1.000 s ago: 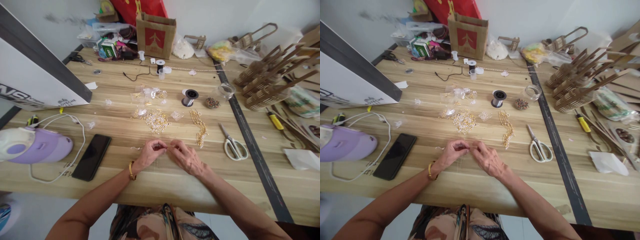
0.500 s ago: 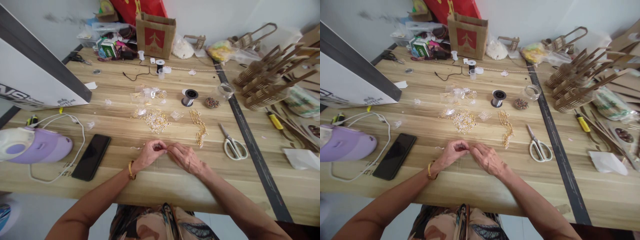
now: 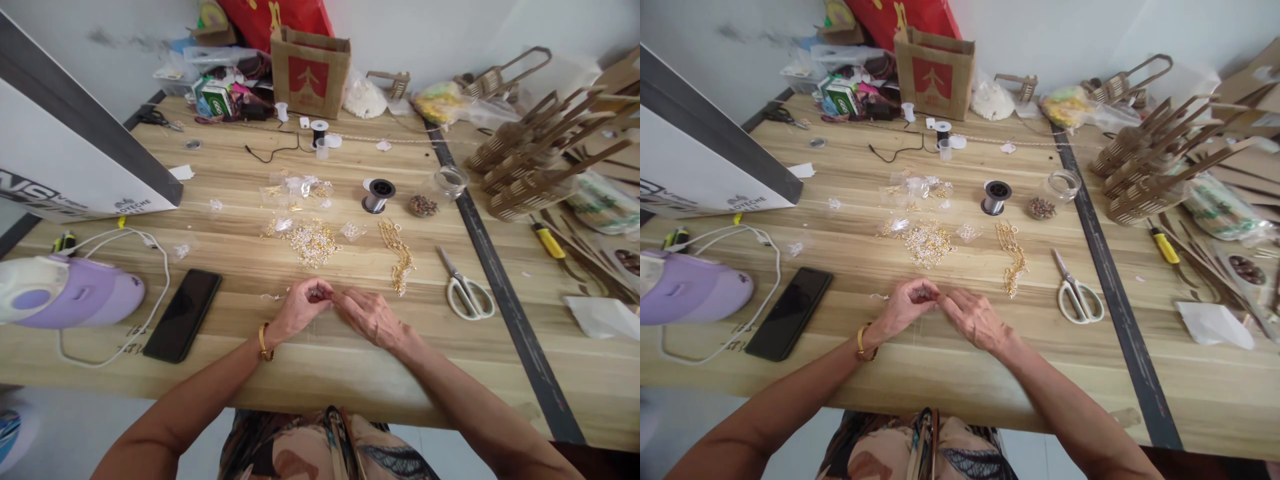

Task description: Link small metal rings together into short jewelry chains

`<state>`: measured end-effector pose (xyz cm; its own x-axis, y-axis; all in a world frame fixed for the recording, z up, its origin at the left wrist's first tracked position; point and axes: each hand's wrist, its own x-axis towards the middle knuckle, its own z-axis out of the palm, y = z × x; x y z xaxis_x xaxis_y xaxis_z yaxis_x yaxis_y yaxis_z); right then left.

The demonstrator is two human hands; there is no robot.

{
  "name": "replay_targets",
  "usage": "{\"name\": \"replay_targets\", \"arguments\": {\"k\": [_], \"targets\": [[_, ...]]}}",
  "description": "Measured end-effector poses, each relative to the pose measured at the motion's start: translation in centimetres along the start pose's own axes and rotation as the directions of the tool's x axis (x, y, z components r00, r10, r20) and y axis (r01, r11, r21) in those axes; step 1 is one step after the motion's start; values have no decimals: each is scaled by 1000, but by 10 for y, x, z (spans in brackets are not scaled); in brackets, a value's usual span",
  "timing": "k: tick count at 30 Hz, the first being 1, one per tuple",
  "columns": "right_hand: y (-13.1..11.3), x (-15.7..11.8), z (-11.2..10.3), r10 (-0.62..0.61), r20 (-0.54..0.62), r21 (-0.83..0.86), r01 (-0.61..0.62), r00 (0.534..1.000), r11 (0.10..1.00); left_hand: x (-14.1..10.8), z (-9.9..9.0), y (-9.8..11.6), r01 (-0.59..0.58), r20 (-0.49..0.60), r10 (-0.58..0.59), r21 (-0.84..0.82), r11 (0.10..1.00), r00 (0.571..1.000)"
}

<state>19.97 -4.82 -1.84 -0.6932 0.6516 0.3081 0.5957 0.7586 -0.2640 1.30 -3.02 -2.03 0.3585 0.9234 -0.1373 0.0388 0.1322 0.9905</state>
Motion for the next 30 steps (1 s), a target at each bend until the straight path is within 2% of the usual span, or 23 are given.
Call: {"name": "replay_targets", "arguments": {"k": [9,13,17,21,24,30], "targets": [[4,-2,6,22,-48,9,-22,999,1000,0,-1,0,-8,31,7,19,1000,999],[4,-2,7,16,-66,13,-16,998,1000,-2,0,0,-87,-4,89,169,982,996],[4,-2,7,9,-52,-1,-9,999,1000,-3,0,1,-178,-19,195,330,927,981],[3,-1,6,1,-49,-3,-1,999,1000,-4,1,-2,-236,-20,264,389,891,964],[2,0,6,0,-63,2,0,998,1000,-4,1,-2,-215,-35,246,376,901,969],[2,1,9,76,-109,21,-74,991,997,-3,0,0,-99,-39,115,290,952,993]]}}
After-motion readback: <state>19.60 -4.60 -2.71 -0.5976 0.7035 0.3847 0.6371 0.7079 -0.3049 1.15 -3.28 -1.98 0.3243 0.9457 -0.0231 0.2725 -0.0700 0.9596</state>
